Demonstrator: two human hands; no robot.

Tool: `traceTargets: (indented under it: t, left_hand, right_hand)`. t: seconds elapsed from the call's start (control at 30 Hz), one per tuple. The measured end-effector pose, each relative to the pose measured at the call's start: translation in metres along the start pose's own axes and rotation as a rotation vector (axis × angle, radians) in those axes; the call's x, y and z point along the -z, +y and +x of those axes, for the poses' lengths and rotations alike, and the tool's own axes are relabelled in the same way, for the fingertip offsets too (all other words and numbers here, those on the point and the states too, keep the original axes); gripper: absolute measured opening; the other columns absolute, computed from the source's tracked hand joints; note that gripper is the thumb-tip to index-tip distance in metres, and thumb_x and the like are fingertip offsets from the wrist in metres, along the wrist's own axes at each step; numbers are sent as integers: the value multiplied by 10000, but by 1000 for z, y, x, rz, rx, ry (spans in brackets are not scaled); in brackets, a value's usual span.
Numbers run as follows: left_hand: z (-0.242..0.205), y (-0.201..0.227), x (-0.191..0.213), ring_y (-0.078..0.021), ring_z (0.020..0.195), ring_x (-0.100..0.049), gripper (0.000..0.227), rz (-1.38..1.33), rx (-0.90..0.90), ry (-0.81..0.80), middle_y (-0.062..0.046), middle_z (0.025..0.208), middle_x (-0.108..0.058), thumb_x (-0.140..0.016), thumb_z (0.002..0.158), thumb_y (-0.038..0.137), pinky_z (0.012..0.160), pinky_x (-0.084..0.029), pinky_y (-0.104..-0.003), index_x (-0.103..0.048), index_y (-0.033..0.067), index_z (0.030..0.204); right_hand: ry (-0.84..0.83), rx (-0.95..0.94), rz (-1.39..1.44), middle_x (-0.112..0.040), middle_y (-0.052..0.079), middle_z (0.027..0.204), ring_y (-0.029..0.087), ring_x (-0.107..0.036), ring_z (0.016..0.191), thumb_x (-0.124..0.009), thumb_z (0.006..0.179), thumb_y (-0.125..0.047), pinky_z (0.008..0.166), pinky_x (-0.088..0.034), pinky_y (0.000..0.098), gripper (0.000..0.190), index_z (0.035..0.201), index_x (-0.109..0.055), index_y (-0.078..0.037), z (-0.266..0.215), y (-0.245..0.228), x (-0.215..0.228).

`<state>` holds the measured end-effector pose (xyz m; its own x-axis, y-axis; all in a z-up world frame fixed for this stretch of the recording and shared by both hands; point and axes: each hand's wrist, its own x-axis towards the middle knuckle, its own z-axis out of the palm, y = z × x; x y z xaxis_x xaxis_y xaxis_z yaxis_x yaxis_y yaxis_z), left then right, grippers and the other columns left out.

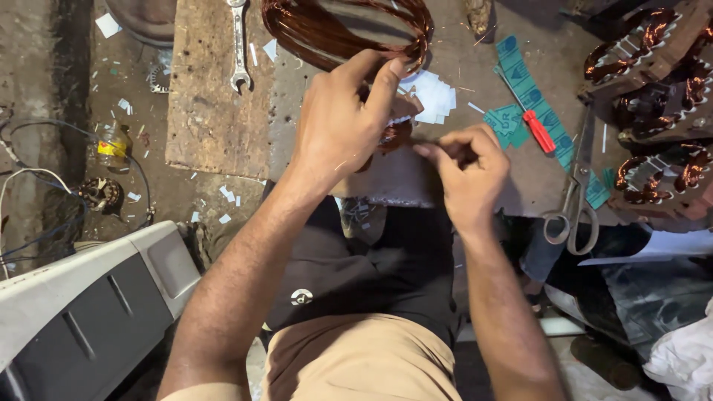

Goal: The person sits at a workbench and hand-winds copper magnet wire around the slots of a motor stator core, guiding and pressing the wire turns into place with both hands. They then pull a length of wire from the coil on the bench, fold it, and continue winding turns onto the stator.

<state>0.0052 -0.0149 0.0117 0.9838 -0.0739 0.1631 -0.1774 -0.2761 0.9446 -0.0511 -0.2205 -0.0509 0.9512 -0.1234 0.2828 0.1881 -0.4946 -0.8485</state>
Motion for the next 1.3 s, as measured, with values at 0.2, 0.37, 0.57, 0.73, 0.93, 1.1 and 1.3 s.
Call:
traceTargets:
  t: [0.2, 0.37, 0.57, 0.73, 0.93, 1.1, 1.3]
  left_hand:
    - [2, 24, 11, -145, 552, -711, 477, -25, 226, -84, 0, 823, -822, -532, 984, 499, 564, -530, -287, -709, 117, 1208]
    - [-19, 11, 14, -132, 898, -698, 588, -469, 235, -147, -97, 1083, -728, -572, 1012, 499, 724, -569, -291, -539, 40, 1378]
    - [-63, -23, 15, -149, 1060, -655, 708, -809, 303, -121, -93, 1231, -683, -620, 1017, 449, 918, -525, -317, -386, 38, 1545]
    - [-105, -54, 9, -188, 1111, -660, 620, -526, 64, -201, -90, 1220, -696, -804, 900, 286, 989, -529, -330, -573, 0, 1399]
    - [-93, -42, 12, -233, 972, -709, 366, -102, -175, -45, -114, 1048, -717, -883, 801, 140, 859, -557, -318, -713, -5, 1090]
    - [-98, -46, 6, -221, 891, -693, 346, -38, -166, 50, -100, 958, -704, -894, 781, 132, 803, -545, -320, -731, -5, 1053]
    - [-112, -46, -13, -187, 938, -723, 337, -115, -161, 208, -106, 1029, -729, -873, 815, 34, 835, -573, -286, -728, -9, 1116]
  right_hand:
    - [-132, 301, -148, -702, 139, 1099, 252, -704, 1001, -815, 854, 51, 889, -565, 337, 266, 1099, -710, 37, -24, -54, -6]
    - [-234, 217, -43, -693, 152, 1176, 211, -701, 881, -864, 794, -25, 769, -565, 304, 427, 1177, -691, 51, -38, -56, -18]
    - [-220, 87, 85, -670, 71, 984, 131, -653, 788, -835, 837, -16, 691, -516, 261, 283, 1088, -715, 36, -41, -46, -12]
    - [-254, -35, 174, -604, 41, 895, 86, -584, 705, -830, 838, -10, 618, -457, 227, 244, 1050, -713, 22, -40, -39, -14]
    - [-231, 0, 139, -583, 30, 913, 64, -597, 720, -833, 819, 0, 624, -479, 222, 252, 1020, -682, 6, -40, -48, -14]
    - [-158, 35, 50, -611, 36, 903, 87, -607, 730, -843, 822, 11, 633, -477, 244, 229, 966, -665, 7, -45, -47, -20]
    - [-70, -62, 95, -644, 49, 912, 109, -598, 689, -808, 846, 46, 620, -467, 260, 190, 980, -677, 8, -55, -42, -30]
